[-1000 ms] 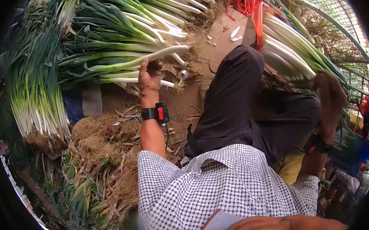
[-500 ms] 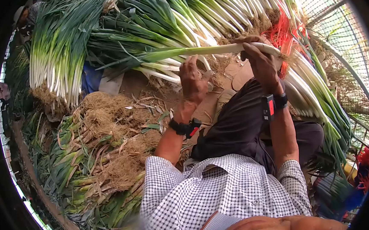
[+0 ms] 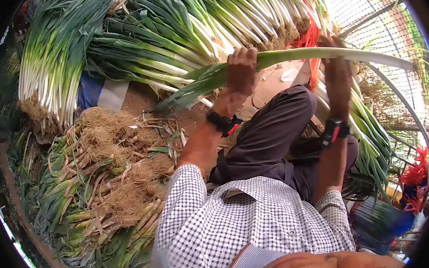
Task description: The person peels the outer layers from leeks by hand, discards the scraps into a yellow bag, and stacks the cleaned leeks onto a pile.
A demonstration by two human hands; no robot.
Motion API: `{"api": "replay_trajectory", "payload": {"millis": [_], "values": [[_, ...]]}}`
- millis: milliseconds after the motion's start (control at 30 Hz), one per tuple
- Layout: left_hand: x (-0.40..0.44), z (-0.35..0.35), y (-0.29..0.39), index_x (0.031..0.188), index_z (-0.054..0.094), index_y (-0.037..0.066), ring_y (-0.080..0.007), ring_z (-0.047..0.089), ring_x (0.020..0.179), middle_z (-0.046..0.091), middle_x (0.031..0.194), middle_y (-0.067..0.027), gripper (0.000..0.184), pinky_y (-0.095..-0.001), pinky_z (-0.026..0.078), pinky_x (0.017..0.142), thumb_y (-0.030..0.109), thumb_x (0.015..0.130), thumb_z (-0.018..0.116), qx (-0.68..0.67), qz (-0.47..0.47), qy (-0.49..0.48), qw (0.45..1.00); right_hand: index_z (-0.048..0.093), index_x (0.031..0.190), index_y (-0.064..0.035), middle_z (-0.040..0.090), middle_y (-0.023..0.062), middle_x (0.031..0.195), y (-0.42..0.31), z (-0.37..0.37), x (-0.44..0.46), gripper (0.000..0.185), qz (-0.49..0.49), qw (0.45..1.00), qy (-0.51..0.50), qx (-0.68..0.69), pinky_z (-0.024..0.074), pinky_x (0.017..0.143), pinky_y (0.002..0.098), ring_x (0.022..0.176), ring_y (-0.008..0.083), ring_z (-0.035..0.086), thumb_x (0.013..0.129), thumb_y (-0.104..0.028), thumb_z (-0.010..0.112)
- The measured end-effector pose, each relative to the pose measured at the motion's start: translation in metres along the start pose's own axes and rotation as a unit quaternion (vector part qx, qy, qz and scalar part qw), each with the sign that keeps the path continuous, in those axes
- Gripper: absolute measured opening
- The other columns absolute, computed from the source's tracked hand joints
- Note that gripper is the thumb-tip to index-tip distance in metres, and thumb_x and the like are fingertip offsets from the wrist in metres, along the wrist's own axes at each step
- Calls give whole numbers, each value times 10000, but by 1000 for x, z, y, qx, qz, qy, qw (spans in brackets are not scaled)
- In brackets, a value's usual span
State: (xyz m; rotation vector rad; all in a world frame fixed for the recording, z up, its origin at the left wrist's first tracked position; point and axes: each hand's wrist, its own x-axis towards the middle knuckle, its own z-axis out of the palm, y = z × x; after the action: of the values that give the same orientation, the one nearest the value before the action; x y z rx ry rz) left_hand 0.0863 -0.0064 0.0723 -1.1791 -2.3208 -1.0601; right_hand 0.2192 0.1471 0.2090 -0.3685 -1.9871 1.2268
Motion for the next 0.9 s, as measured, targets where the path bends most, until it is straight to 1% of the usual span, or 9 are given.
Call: {"api": "replay_trajectory", "payload": {"millis": [233, 300, 433, 500, 533, 600, 667, 700, 900], "values": [[26, -24, 19, 1205, 588, 24, -335, 626, 979, 640, 1027, -162, 582, -424, 490, 885, 312, 745, 801, -159, 91, -111, 977, 551, 1003, -7, 622, 96, 914, 45, 20, 10, 372, 129, 897, 69, 417, 520, 875, 379, 900, 232, 647, 1064, -348, 416], [38, -68, -8, 1173, 634, 27, -261, 662, 953, 684, 1040, -152, 461, -380, 510, 860, 256, 794, 761, -276, -100, -381, 877, 524, 1033, 9, 611, 111, 911, 46, -10, 26, 367, 58, 953, 48, 295, 508, 911, 422, 922, 257, 634, 1059, -346, 430], [15, -69, -56, 1197, 629, 3, -112, 646, 836, 688, 988, -50, 329, -272, 527, 738, 161, 911, 672, -480, -212, -442, 727, 476, 1084, 14, 608, 152, 905, 72, -59, 68, 351, -68, 995, 73, -17, 516, 914, 481, 930, 309, 632, 1038, -335, 491], [6, -82, -54, 1168, 633, -20, -103, 646, 791, 687, 944, -52, 295, -260, 536, 709, 167, 941, 650, -570, -286, -470, 609, 486, 1110, 33, 634, 188, 921, 39, -49, 68, 332, 93, 925, 86, 358, 536, 872, 499, 879, 334, 647, 1028, -287, 526], [4, -85, -60, 1153, 638, -19, -106, 648, 782, 688, 925, -55, 282, -261, 537, 702, 174, 948, 642, -546, -284, -474, 629, 505, 1143, 72, 654, 204, 948, 39, -57, 78, 327, 144, 926, 97, 335, 538, 887, 475, 876, 328, 648, 1002, -216, 572], [-6, -90, -75, 1124, 648, -17, -112, 652, 765, 690, 887, -60, 261, -264, 540, 690, 187, 963, 625, -498, -286, -483, 662, 555, 1177, 77, 676, 179, 945, 36, -70, 69, 348, -145, 956, 67, -245, 533, 873, 394, 868, 292, 658, 944, -168, 638], [-12, -98, -71, 1068, 651, -35, -146, 663, 758, 693, 851, -92, 280, -272, 545, 684, 222, 999, 565, -528, -289, -461, 652, 538, 992, -7, 573, 123, 773, 38, -70, 104, 371, 129, 887, 303, 323, 589, 631, 424, 650, 230, 588, 955, -359, 648], [-13, -97, -73, 1067, 649, -41, -154, 666, 759, 695, 855, -100, 296, -274, 547, 683, 231, 1008, 547, -551, -283, -460, 636, 487, 1076, 25, 572, 190, 882, 58, -91, 115, 425, 118, 888, 288, 339, 586, 784, 594, 768, 322, 602, 943, -337, 664], [0, -112, -43, 1122, 629, -55, -172, 670, 746, 699, 878, -132, 509, -293, 557, 676, 413, 1038, 447, -546, -270, -457, 648, 530, 998, 16, 552, 136, 833, 28, -135, 114, 395, 85, 872, 298, 380, 570, 796, 560, 761, 300, 588, 942, -351, 666]]}}
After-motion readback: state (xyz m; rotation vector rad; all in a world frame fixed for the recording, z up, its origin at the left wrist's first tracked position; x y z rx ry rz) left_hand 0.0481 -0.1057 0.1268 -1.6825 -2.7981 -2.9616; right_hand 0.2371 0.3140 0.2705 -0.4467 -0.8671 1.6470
